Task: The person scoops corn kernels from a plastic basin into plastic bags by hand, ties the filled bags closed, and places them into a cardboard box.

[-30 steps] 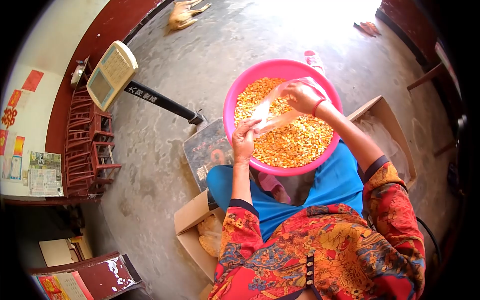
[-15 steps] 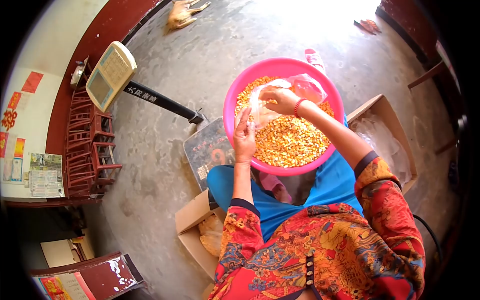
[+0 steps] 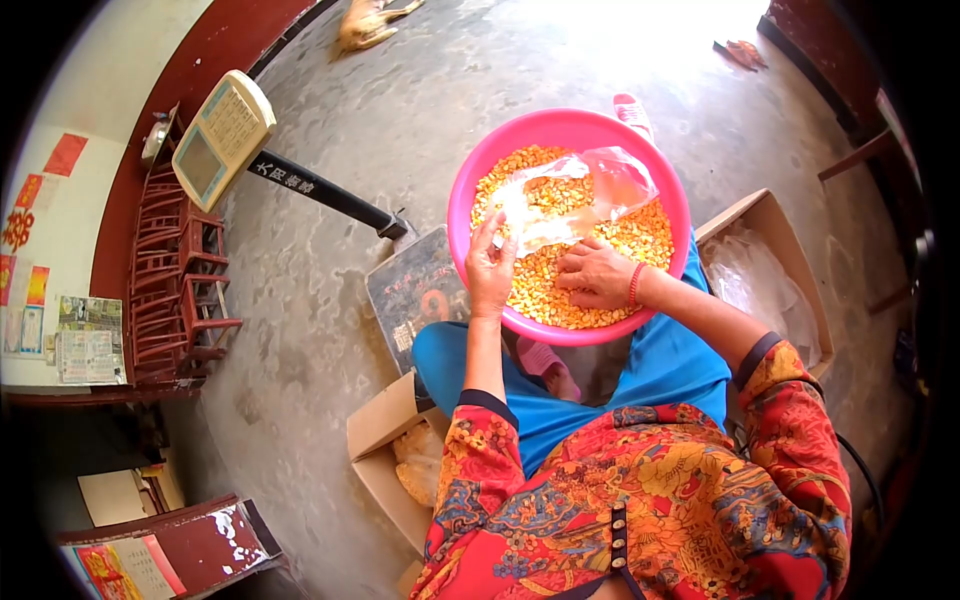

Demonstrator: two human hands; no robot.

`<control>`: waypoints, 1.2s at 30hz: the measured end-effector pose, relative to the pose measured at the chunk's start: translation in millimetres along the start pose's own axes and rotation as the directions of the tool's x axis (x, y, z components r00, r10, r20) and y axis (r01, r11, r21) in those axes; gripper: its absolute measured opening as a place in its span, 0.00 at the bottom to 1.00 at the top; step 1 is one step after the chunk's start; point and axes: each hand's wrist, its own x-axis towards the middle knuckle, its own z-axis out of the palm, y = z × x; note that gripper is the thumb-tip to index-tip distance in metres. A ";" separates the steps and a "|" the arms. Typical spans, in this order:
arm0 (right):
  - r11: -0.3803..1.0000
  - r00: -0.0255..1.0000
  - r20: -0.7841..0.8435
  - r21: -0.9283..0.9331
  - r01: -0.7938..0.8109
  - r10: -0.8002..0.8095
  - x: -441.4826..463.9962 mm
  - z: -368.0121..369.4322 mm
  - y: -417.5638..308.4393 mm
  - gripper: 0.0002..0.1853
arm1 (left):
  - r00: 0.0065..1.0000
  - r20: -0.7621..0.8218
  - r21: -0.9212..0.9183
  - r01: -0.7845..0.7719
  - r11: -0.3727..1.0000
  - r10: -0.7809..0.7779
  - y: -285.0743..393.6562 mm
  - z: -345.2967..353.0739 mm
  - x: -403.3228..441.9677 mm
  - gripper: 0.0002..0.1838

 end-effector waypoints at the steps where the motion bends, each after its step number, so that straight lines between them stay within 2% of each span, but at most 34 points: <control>1: 1.000 1.000 0.004 -0.008 0.003 -0.003 -0.5 0.8 -0.6 0.10 | 1.000 0.002 0.000 0.001 1.000 -0.001 1.1 -0.8 -0.6 0.19; 5: 1.000 1.000 0.027 0.000 -0.010 0.010 4.5 5.4 4.4 0.09 | 0.999 0.027 0.048 0.034 0.998 -0.035 3.0 -2.2 -0.2 0.25; 7: 0.990 0.987 0.096 0.044 -0.132 0.128 9.7 6.2 5.3 0.09 | 0.999 0.024 0.050 0.024 0.998 -0.026 3.0 -2.5 0.1 0.26; 11: 0.968 0.975 0.022 0.110 -0.224 0.223 21.5 13.0 9.4 0.10 | 1.000 0.006 0.014 -0.006 1.000 0.006 4.0 -0.9 1.1 0.29; 13: 0.901 0.949 -0.026 0.321 -0.291 0.315 25.9 11.7 8.7 0.13 | 1.000 -0.013 -0.021 -0.007 1.000 0.006 -1.1 -1.7 1.7 0.30; 14: 0.906 0.952 -0.018 0.312 -0.285 0.306 28.3 9.6 7.3 0.13 | 1.000 -0.005 0.001 -0.013 1.000 0.013 -2.6 -2.5 2.1 0.31; 16: 0.682 0.913 0.039 0.652 -0.331 0.406 30.3 3.1 4.5 0.14 | 1.000 -0.015 0.012 -0.021 1.000 0.021 -6.1 -2.9 2.4 0.32; 17: 0.587 0.911 0.121 0.729 -0.352 0.395 30.0 -1.1 4.8 0.15 | 1.000 -0.008 0.030 -0.029 0.999 0.029 -8.2 -3.5 2.7 0.33; 18: 0.597 0.913 0.131 0.718 -0.357 0.387 31.9 -14.4 -0.1 0.15 | 0.999 -0.001 0.048 -0.037 0.998 0.037 -8.6 -3.1 3.0 0.33; 20: 0.160 0.809 0.398 0.849 -0.504 0.433 37.1 -43.4 -11.0 0.15 | 0.999 -0.015 0.050 -0.041 0.998 0.042 -6.6 -1.9 2.9 0.34; 21: 0.092 0.836 0.396 0.883 -0.460 0.380 40.4 -51.0 -10.3 0.15 | 0.999 -0.012 0.062 -0.043 0.997 0.043 -3.9 -1.8 2.6 0.34; 22: 0.082 0.851 0.371 0.900 -0.428 0.373 43.9 -58.2 -8.9 0.15 | 0.998 -0.033 0.056 -0.043 0.997 0.045 -1.2 -2.2 1.9 0.34; 24: 0.107 0.862 0.336 0.910 -0.401 0.380 55.7 -68.3 -2.4 0.15 | 1.000 -0.009 0.083 -0.012 0.996 0.013 2.8 -2.3 2.4 0.34; 25: 0.168 0.851 0.316 0.894 -0.415 0.419 63.3 -74.1 -1.5 0.14 | 1.000 -0.025 0.076 -0.018 0.997 0.020 4.2 -2.1 3.0 0.34; 26: 0.155 0.856 0.313 0.901 -0.404 0.410 69.5 -73.1 7.8 0.14 | 1.000 -0.023 0.073 -0.016 0.997 0.017 5.2 -2.3 2.5 0.34; 29: 0.172 0.818 0.370 0.860 -0.481 0.440 86.7 -67.4 33.3 0.14 | 1.000 -0.020 0.047 0.014 0.999 -0.013 8.1 -3.1 0.5 0.34; 30: 0.312 0.781 0.349 0.773 -0.553 0.519 91.6 -62.5 44.1 0.13 | 0.999 -0.005 0.025 0.048 0.999 -0.048 8.9 -3.0 0.3 0.34; 31: 0.432 0.745 0.311 0.657 -0.617 0.590 94.7 -56.4 54.6 0.13 | 1.000 -0.015 0.046 0.013 0.999 -0.012 9.3 -2.8 0.5 0.33; 32: 0.442 0.747 0.316 0.648 -0.620 0.584 94.8 -46.7 67.6 0.13 | 0.999 -0.030 0.040 0.012 0.999 -0.011 9.4 -2.7 0.6 0.33; 33: 0.698 0.816 0.051 0.489 -0.523 0.576 93.6 -38.4 79.0 0.11 | 1.000 -0.026 0.068 -0.008 0.998 0.010 9.3 -3.1 0.7 0.33; 34: 0.875 0.863 -0.197 0.248 -0.415 0.465 90.4 -31.4 91.2 0.10 | 0.999 -0.025 0.096 -0.026 0.995 0.029 8.6 -3.6 0.5 0.32; 36: 0.817 0.790 -0.219 0.240 -0.525 0.572 85.1 -38.5 88.2 0.14 | 0.998 -0.049 0.088 -0.024 0.996 0.028 3.6 -4.1 1.7 0.31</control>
